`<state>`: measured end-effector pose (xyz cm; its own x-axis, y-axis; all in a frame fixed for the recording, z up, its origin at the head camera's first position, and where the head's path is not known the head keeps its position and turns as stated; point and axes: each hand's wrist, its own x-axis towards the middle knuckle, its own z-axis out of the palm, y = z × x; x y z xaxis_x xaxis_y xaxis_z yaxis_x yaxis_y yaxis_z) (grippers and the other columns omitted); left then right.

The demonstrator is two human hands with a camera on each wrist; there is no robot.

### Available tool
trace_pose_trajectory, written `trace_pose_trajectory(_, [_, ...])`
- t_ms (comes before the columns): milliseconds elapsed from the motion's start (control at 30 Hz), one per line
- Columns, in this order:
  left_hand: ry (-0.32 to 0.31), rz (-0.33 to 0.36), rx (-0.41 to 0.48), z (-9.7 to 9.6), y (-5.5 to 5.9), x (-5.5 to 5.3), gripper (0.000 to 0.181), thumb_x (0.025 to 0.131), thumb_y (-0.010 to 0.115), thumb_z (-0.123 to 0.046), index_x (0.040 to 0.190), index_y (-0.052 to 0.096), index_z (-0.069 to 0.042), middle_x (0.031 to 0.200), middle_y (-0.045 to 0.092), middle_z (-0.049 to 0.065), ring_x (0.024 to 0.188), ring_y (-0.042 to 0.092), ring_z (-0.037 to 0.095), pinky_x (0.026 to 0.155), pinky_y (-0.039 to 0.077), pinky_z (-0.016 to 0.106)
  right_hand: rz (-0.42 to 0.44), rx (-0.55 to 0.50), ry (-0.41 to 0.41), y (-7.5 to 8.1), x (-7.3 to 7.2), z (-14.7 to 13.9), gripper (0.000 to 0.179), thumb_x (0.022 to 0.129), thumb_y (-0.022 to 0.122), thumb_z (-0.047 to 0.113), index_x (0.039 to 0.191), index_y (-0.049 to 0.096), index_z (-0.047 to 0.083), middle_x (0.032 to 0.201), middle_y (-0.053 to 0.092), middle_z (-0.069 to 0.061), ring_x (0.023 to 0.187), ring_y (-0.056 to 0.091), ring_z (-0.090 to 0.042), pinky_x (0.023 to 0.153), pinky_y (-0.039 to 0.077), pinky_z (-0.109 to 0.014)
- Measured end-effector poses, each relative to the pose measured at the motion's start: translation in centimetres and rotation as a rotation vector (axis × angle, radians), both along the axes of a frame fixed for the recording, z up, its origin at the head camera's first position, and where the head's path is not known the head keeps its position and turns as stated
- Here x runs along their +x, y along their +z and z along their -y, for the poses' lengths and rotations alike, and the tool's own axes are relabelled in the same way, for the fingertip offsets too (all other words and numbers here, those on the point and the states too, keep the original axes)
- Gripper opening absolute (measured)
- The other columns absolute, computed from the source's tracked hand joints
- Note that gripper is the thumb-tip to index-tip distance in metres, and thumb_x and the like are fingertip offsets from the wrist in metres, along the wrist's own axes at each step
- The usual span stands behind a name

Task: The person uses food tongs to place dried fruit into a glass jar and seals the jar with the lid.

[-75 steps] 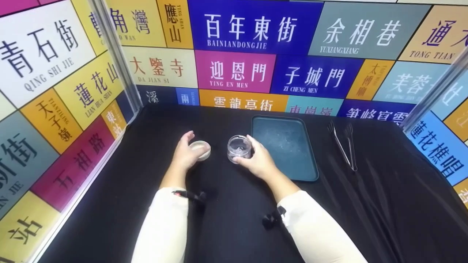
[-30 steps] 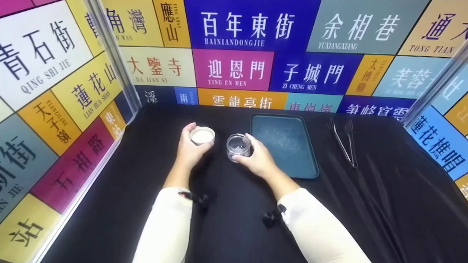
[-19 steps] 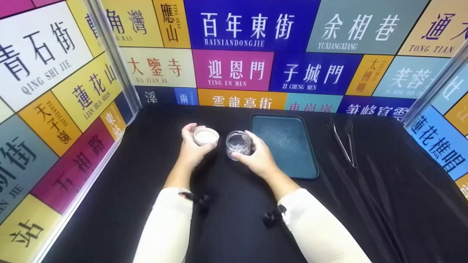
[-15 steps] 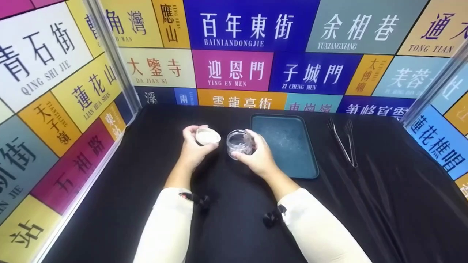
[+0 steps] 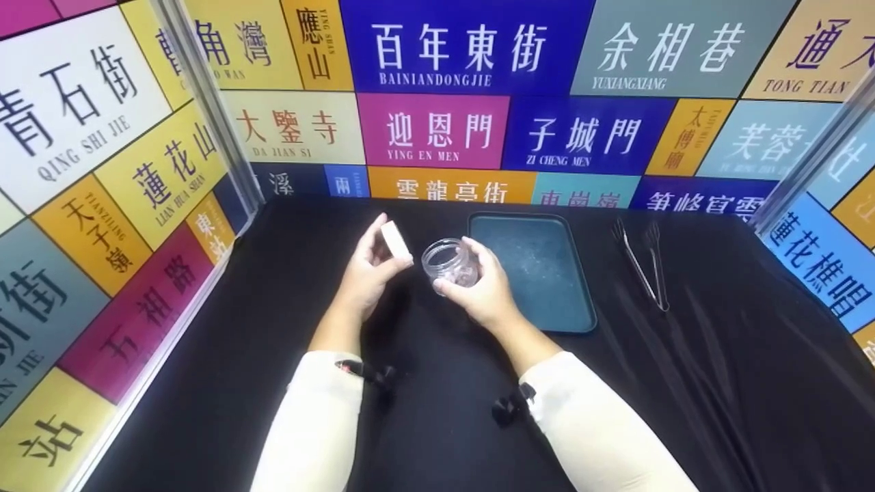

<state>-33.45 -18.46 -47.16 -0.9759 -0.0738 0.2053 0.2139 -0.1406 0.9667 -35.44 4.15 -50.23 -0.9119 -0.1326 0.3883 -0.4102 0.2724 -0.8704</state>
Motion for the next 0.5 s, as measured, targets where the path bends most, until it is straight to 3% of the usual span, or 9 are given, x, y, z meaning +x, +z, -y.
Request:
trace_pose_trajectory(100, [0.005, -0.001, 0.026, -0.3, 0.1, 0.0, 0.089, 0.087, 0.078, 0.006, 0.163, 0.035, -0.01, 0.157, 0.049, 0.017, 0.141, 0.053, 0.03, 0.11, 0.053, 0.028, -0.008, -0.001, -0.002, 0.2, 0.2, 0.0, 0.091, 0.074, 0.099, 0.027, 0.152, 0.056, 0.009, 0.148, 0.062, -0.015, 0.134, 0.061, -0.032, 0.118, 0.048, -0.045])
trace_pose_trajectory(233, [-0.017, -0.002, 0.031, -0.6, 0.3, 0.0, 0.08, 0.089, 0.076, 0.003, 0.16, 0.04, -0.005, 0.158, 0.051, 0.017, 0.145, 0.051, 0.031, 0.117, 0.051, 0.035, -0.025, 0.041, -0.01, 0.4, 0.3, 0.1, 0.088, 0.075, 0.098, 0.031, 0.151, 0.059, 0.012, 0.148, 0.064, -0.013, 0.135, 0.06, -0.03, 0.119, 0.047, -0.045])
trace_pose_trajectory(367, [-0.048, 0.009, -0.015, -0.9, 0.8, 0.2, 0.076, 0.094, 0.076, -0.002, 0.162, 0.043, -0.005, 0.164, 0.05, 0.015, 0.147, 0.052, 0.031, 0.125, 0.045, 0.043, -0.023, 0.073, -0.011, 0.5, 0.4, 0.1, 0.088, 0.075, 0.097, 0.034, 0.153, 0.059, 0.016, 0.149, 0.064, -0.011, 0.137, 0.061, -0.029, 0.12, 0.047, -0.045])
trace_pose_trajectory(500, [-0.053, 0.022, -0.098, -1.2, 1.2, 0.5, 0.076, 0.094, 0.079, -0.008, 0.162, 0.045, -0.007, 0.162, 0.054, 0.016, 0.141, 0.057, 0.031, 0.124, 0.046, 0.045, -0.03, 0.087, -0.006, 0.5, 0.5, 0.1, 0.088, 0.076, 0.097, 0.035, 0.153, 0.059, 0.017, 0.148, 0.065, -0.013, 0.135, 0.062, -0.03, 0.119, 0.049, -0.046])
